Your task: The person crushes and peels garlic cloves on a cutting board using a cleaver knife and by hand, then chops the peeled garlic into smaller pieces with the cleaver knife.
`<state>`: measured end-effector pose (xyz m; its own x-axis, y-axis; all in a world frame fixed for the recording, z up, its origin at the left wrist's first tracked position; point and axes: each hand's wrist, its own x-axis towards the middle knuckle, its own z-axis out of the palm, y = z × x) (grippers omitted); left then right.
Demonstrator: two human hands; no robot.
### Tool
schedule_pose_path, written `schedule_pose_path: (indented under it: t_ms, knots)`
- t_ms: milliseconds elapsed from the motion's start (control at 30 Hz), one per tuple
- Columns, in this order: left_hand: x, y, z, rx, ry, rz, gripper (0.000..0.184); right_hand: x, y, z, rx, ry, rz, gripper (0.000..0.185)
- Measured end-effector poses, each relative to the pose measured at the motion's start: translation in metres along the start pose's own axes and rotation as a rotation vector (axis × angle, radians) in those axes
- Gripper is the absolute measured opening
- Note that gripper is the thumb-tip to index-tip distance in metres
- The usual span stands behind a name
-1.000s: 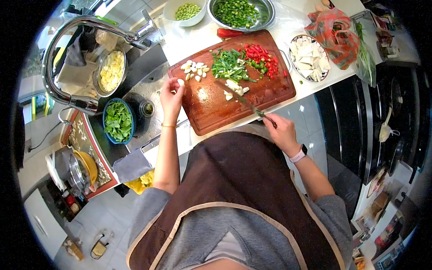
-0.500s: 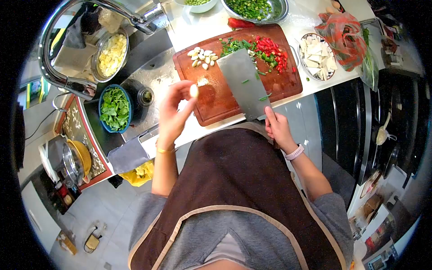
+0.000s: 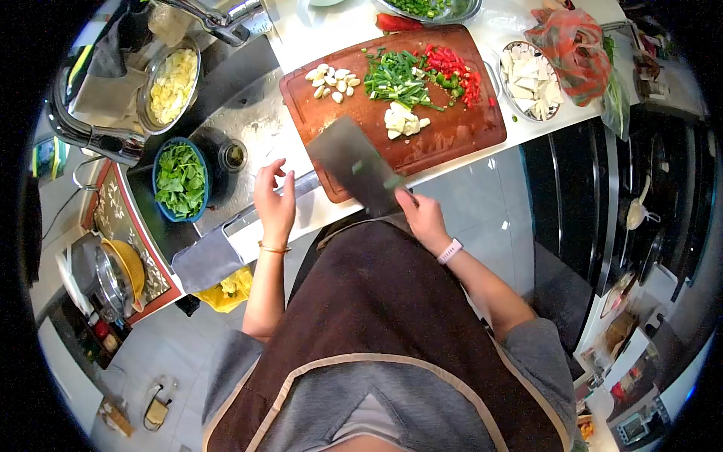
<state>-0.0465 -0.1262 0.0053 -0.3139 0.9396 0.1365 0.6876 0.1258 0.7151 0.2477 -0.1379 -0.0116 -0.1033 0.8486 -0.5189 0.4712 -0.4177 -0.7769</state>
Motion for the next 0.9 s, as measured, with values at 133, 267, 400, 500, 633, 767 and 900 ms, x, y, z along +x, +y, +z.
schedule_pose_path:
  t_ms: [133, 267, 400, 500, 633, 767, 900]
  knots:
    - [0.003, 0.003, -0.01, -0.006, -0.013, -0.036, 0.019, 0.013, 0.021, 0.005, -0.173, -0.02, 0.082, 0.056]
    - [0.003, 0.007, 0.006, -0.115, -0.095, -0.039, 0.015, 0.004, -0.033, -0.016, 0.291, -0.316, 0.566, 0.061]
    - [0.018, 0.029, 0.039, -0.178, -0.176, 0.096, 0.015, 0.011, -0.061, -0.045, 0.703, -0.597, 0.608, 0.063]
    - [0.028, 0.044, 0.048, -0.2, -0.096, 0.177, 0.015, 0.009, -0.08, -0.051, 0.33, -0.175, 0.397, 0.061]
    - [0.037, 0.072, 0.034, -0.311, 0.093, 0.138, 0.015, 0.017, -0.073, -0.059, -0.129, 0.052, 0.019, 0.063]
    - [0.054, 0.11, 0.048, -0.146, -0.032, 0.414, 0.031, 0.018, -0.079, -0.064, -0.308, 0.108, -0.026, 0.06]
    - [0.065, 0.144, 0.074, -0.193, -0.186, 0.324, 0.039, 0.018, -0.094, -0.078, -0.312, 0.165, -0.029, 0.055]
